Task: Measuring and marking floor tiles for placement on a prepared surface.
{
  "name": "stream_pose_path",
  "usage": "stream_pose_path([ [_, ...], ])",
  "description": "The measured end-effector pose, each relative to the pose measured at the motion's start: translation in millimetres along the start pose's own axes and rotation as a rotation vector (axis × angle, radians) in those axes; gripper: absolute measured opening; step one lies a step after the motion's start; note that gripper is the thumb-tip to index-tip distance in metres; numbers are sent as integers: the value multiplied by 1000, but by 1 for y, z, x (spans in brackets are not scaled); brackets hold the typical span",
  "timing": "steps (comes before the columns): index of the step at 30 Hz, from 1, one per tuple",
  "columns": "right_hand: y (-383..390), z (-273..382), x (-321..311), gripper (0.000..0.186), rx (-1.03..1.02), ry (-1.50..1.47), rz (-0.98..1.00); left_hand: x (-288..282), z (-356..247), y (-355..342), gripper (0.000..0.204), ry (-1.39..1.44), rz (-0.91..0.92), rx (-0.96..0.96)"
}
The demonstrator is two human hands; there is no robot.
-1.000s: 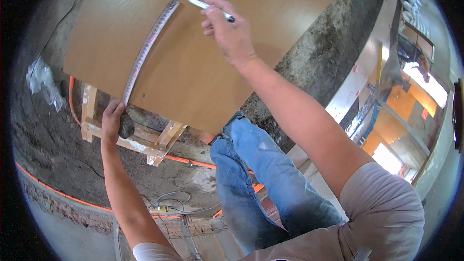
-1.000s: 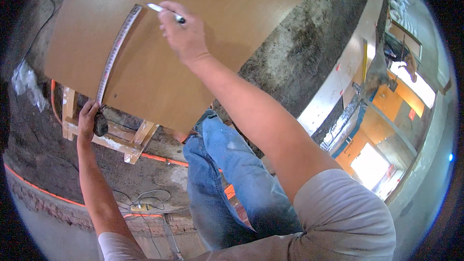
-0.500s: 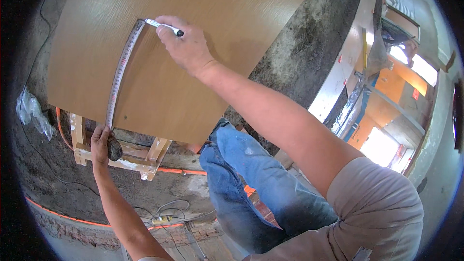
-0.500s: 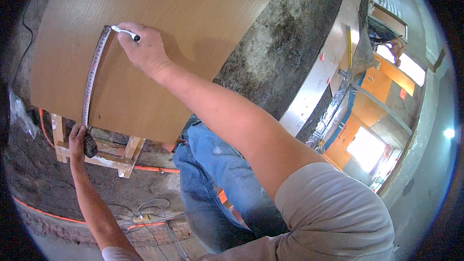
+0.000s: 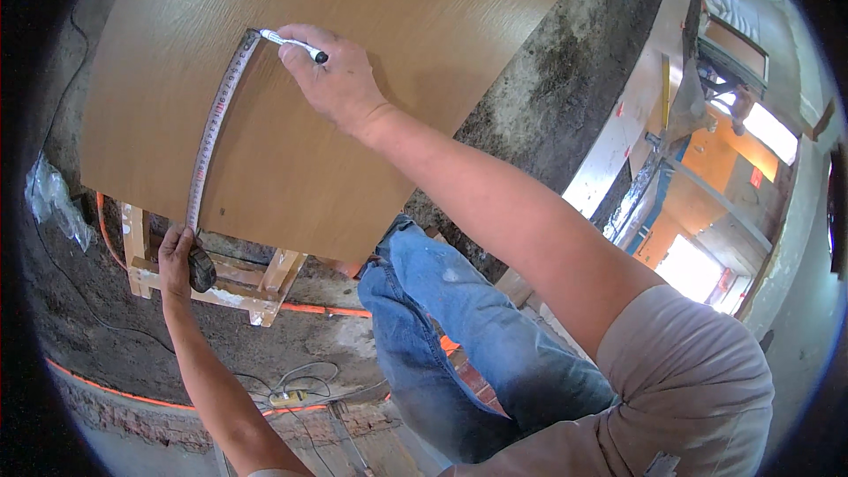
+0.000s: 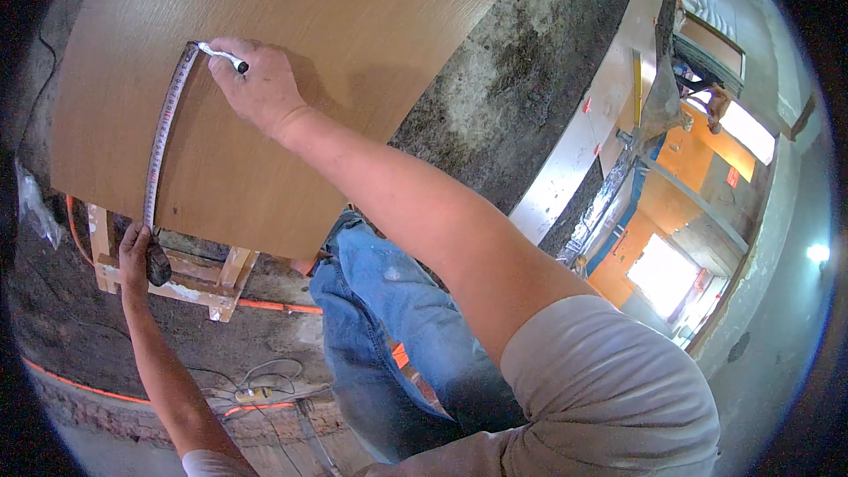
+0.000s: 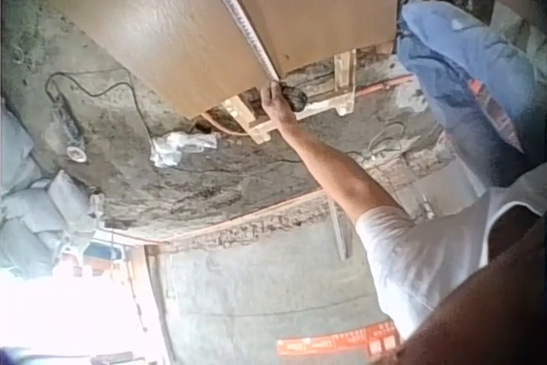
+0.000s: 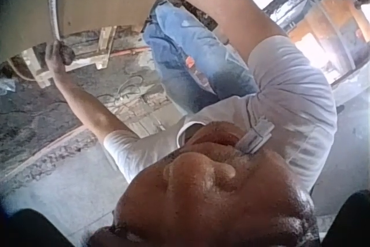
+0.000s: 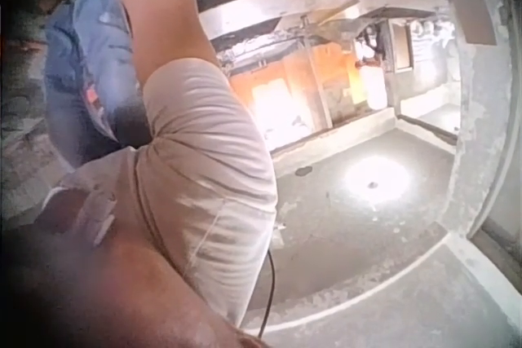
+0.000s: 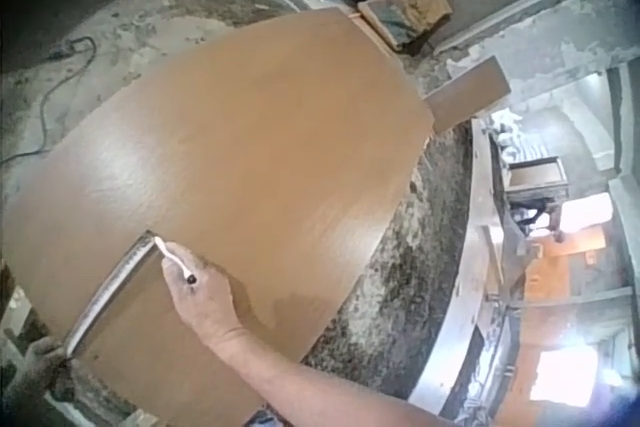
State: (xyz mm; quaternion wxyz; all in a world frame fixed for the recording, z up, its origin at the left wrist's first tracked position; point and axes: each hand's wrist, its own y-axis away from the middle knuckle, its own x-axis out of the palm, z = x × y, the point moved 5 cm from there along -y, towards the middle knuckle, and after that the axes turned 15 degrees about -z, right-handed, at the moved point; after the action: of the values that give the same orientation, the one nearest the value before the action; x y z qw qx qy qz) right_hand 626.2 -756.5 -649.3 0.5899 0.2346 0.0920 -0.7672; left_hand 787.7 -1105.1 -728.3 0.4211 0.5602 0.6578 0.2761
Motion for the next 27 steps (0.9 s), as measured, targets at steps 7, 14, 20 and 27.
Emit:
stream_pose_path([
  [7, 1, 1, -11, 23, 23, 42, -11, 7, -7, 10, 9, -95, -13, 49],
  [14, 25, -18, -44, 24, 19, 49, -36, 38, 28, 29, 12, -117, 43, 82],
  [20, 55, -44, -89, 25, 182, 102, -26, 87, 64, 62, 13, -27, 65, 26],
  [27, 88, -4, -140, 26, 55, 54, -68, 76, 71, 93, 16, -57, 83, -20],
])
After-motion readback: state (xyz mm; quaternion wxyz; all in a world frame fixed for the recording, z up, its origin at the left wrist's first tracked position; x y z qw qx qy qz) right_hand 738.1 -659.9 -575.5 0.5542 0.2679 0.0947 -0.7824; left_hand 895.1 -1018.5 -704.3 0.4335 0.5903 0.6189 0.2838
